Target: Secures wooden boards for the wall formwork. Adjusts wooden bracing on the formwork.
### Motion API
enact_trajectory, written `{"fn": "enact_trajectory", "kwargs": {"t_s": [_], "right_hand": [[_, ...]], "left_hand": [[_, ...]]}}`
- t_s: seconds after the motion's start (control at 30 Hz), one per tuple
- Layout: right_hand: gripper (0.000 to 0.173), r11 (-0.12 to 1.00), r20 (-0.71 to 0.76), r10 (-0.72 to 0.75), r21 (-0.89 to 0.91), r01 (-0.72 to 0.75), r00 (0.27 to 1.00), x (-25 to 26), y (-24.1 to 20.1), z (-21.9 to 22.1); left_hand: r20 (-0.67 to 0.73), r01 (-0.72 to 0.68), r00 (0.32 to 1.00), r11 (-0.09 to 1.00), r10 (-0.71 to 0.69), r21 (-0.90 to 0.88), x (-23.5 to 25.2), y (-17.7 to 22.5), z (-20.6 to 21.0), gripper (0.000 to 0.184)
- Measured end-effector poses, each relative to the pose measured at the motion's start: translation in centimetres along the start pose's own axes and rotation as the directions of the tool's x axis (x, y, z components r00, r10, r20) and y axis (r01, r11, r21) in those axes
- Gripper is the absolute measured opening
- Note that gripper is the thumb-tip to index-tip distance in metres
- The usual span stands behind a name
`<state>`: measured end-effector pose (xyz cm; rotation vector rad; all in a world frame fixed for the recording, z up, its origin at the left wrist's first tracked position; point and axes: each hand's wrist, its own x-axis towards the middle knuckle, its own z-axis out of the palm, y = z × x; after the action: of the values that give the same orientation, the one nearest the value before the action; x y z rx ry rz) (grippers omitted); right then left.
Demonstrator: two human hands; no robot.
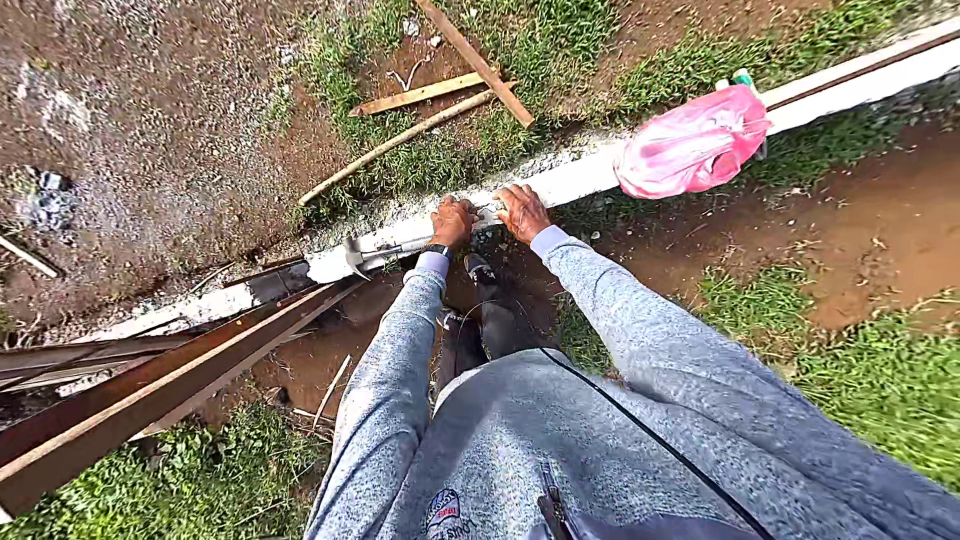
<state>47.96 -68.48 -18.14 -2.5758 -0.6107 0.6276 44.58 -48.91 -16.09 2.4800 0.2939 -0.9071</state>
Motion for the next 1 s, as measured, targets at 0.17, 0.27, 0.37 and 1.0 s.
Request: {"fn": "enact_trajectory", "kwargs": {"t_s": [0.17, 0.27, 0.37, 1.0], "right_hand": [[0.041, 0.996, -0.073, -0.042, -0.076, 0.037, 0.996, -0.2, 0.1, 1.4], [0.046, 0.997, -0.133, -0.012, -0.073, 0.002, 0.991, -0.9, 0.5, 2.2], [0.057, 0.997, -0.152, 0.059, -0.042, -0.066, 0.987, -1.1, 1.1, 2.1], [0.067, 0.979, -0.096, -0.116, -0.181, 0.098, 0.989, 0.8, 4.4, 1.5]], "left_hand": [[-0.045, -0.027, 0.999, 1.000, 0.027, -0.009, 1.6, -0.4, 0.7, 0.038], [-0.126, -0.025, 0.992, 1.000, 0.025, -0.005, 1.6, -0.4, 1.0, 0.046], [-0.189, -0.020, 0.982, 1.000, 0.024, 0.024, 1.2, -0.4, 1.4, 0.053], [-0.248, 0.002, 0.969, 1.000, 0.005, 0.028, 1.2, -0.8, 2.3, 0.051]]}}
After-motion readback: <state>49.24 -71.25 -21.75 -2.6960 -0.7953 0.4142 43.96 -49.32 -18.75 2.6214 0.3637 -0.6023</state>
